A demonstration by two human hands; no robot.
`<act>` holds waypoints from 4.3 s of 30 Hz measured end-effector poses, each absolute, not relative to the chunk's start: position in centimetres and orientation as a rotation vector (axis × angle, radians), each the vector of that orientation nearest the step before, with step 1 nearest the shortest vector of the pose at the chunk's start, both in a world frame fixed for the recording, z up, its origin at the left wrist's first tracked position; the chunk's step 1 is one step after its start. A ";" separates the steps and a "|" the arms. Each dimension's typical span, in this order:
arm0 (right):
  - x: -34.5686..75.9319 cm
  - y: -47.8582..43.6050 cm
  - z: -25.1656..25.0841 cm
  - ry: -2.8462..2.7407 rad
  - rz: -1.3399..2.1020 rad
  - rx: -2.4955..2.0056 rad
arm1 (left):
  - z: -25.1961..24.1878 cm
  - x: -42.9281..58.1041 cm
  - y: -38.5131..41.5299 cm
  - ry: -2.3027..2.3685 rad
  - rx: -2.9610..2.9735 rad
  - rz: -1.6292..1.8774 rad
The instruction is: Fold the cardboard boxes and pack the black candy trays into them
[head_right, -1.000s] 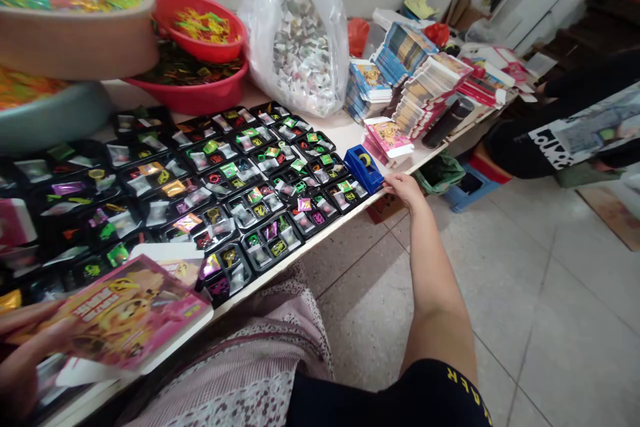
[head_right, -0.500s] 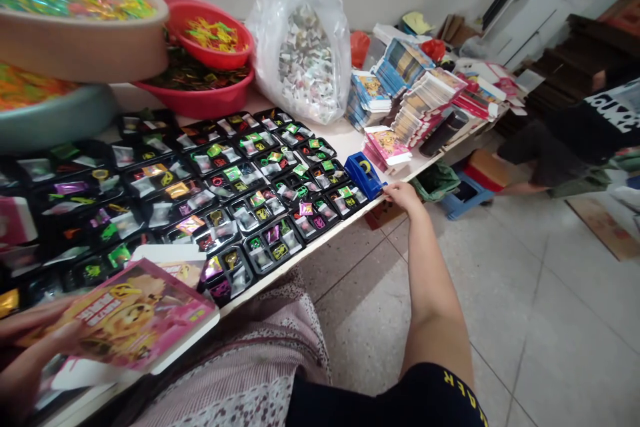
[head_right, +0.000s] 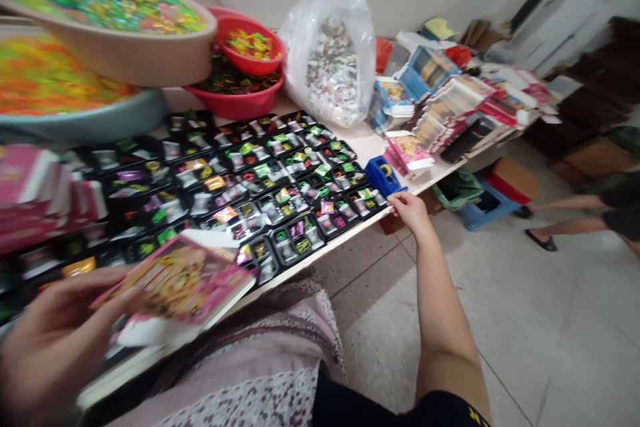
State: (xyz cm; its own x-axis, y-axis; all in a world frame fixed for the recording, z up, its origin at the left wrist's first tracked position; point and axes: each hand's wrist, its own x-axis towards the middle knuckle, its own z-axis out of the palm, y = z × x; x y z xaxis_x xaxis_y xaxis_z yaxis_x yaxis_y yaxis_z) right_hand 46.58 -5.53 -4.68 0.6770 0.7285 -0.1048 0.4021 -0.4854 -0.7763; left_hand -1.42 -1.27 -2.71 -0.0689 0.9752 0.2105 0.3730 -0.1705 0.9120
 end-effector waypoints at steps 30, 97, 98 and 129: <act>7.1 6.9 -0.4 -1.768 0.722 -0.900 | -2.4 -12.6 2.5 1.151 1.225 1.980; 18.3 -8.5 -7.6 -1.714 1.231 -1.248 | -8.5 -6.5 -6.9 0.912 1.414 0.910; 18.4 -9.0 -7.6 -1.761 1.214 -1.257 | -8.6 -6.5 -7.3 0.938 1.427 0.899; 18.5 -9.7 -6.6 -1.816 0.983 -1.078 | -7.3 -5.9 -6.9 0.897 1.566 0.875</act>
State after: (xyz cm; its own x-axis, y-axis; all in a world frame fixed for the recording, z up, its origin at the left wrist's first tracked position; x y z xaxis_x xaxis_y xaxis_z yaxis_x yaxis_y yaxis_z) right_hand 18.46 -9.68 -6.63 -0.3264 0.9153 0.2361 0.3028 0.3379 -0.8912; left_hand -5.91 -6.87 -7.32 0.4451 0.8920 0.0785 0.1012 -0.1372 0.9854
